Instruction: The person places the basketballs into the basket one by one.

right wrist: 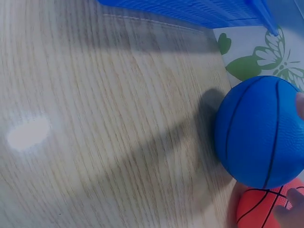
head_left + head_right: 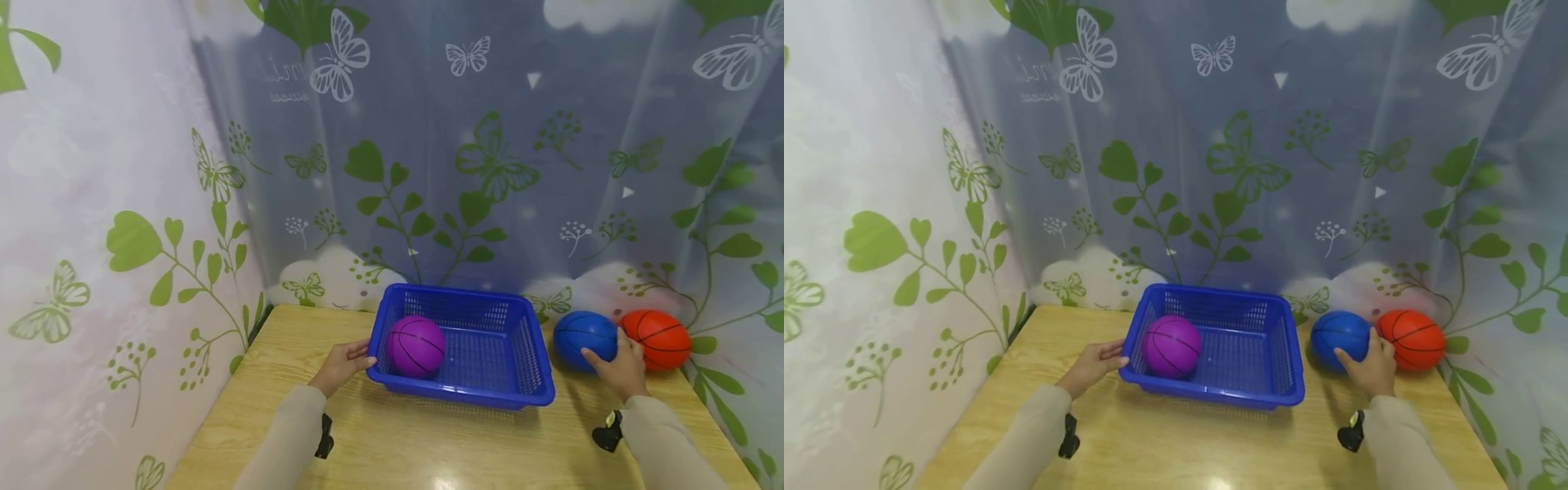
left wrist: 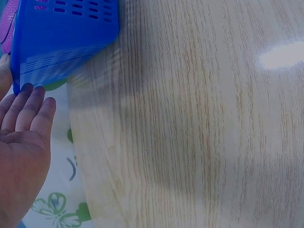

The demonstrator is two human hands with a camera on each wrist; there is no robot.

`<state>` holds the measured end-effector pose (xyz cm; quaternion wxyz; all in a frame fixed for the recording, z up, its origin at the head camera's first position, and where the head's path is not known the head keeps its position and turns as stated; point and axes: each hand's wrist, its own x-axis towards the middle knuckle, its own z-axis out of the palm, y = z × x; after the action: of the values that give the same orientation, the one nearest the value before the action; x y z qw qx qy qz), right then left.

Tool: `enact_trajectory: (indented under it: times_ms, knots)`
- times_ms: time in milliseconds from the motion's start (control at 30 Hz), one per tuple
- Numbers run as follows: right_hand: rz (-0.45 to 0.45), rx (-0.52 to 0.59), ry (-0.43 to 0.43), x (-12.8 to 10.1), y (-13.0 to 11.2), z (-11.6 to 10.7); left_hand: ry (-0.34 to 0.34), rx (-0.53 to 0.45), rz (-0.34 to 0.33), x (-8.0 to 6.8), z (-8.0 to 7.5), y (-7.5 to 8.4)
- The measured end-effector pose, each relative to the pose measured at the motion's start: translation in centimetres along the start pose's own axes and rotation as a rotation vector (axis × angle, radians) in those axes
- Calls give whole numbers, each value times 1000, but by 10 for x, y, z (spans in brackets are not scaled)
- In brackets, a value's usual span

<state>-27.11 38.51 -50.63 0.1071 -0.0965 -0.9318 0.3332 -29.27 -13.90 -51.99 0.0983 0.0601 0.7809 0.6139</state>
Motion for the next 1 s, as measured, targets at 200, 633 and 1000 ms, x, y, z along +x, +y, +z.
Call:
enact_trajectory:
  times_ms: [200,633,1000]
  knots:
    - [-41,-41,135,0,-5,4,3,-12,-4,-1,-1,3]
    - [-12,-43,118,-6,-13,13,12,-13,1,-3,1,6]
    - [94,147,-177,-6,-7,19,14,-5,4,-1,1,1]
